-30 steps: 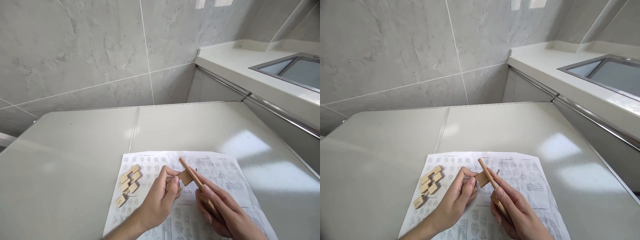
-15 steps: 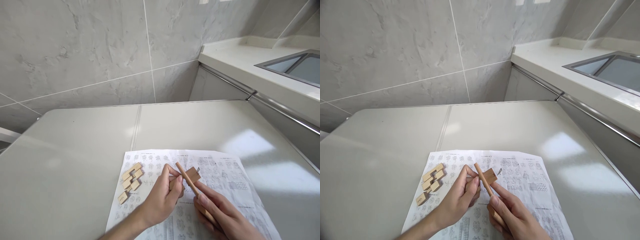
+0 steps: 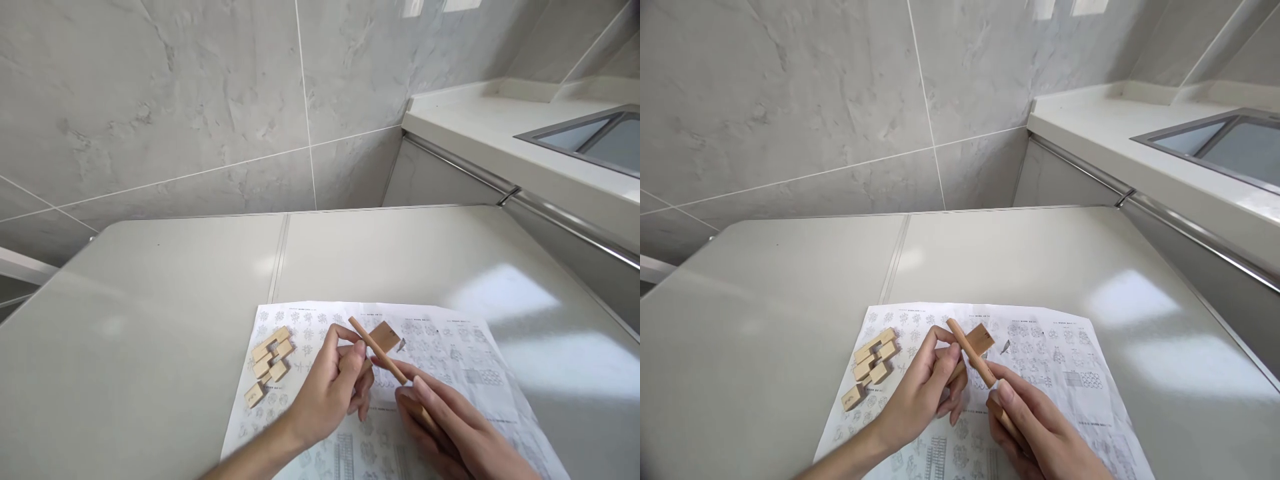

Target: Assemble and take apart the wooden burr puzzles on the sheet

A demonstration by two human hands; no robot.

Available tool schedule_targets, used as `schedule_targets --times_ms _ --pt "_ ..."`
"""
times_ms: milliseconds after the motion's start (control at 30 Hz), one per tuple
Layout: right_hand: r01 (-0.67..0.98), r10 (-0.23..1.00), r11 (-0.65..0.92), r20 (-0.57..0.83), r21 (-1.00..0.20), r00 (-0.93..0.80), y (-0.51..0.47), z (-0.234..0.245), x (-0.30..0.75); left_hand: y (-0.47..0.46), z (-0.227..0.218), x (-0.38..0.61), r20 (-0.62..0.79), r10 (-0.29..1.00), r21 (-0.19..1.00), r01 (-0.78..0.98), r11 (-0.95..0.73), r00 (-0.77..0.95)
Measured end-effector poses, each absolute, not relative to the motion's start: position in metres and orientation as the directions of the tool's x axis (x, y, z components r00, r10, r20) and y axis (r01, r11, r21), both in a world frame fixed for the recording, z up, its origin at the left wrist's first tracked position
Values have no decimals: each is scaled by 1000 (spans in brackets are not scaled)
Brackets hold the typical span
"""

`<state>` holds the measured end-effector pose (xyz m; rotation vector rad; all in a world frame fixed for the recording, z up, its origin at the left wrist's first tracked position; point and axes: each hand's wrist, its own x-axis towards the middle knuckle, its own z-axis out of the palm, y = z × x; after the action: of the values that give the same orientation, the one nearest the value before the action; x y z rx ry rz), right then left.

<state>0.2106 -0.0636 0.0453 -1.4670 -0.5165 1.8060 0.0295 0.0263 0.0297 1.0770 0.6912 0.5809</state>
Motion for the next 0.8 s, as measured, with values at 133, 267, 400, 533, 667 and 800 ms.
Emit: schedule_targets --times_ms 133,267,400,533,667,800 --pt "-288 779 -624 -608 -727 -152 -61 43 215 31 31 29 -222 746 893 -176 414 628" --pt "-296 807 -589 -564 -752 -173 -59 40 219 35 32 28 -255 741 841 -235 487 622" --pt "-320 831 -552 -539 -770 -138 -59 40 219 36 32 28 -271 725 810 -257 527 633" --pt "-349 853 -502 -519 -791 -50 -59 40 220 36 31 27 -289 704 771 -278 573 649" --pt "-375 867 -443 -496 -814 54 -55 38 223 36 29 25 -304 684 753 -273 599 663" --pt "-459 841 -444 -534 -770 83 -49 37 227 37 31 25 -316 669 761 -242 602 673"
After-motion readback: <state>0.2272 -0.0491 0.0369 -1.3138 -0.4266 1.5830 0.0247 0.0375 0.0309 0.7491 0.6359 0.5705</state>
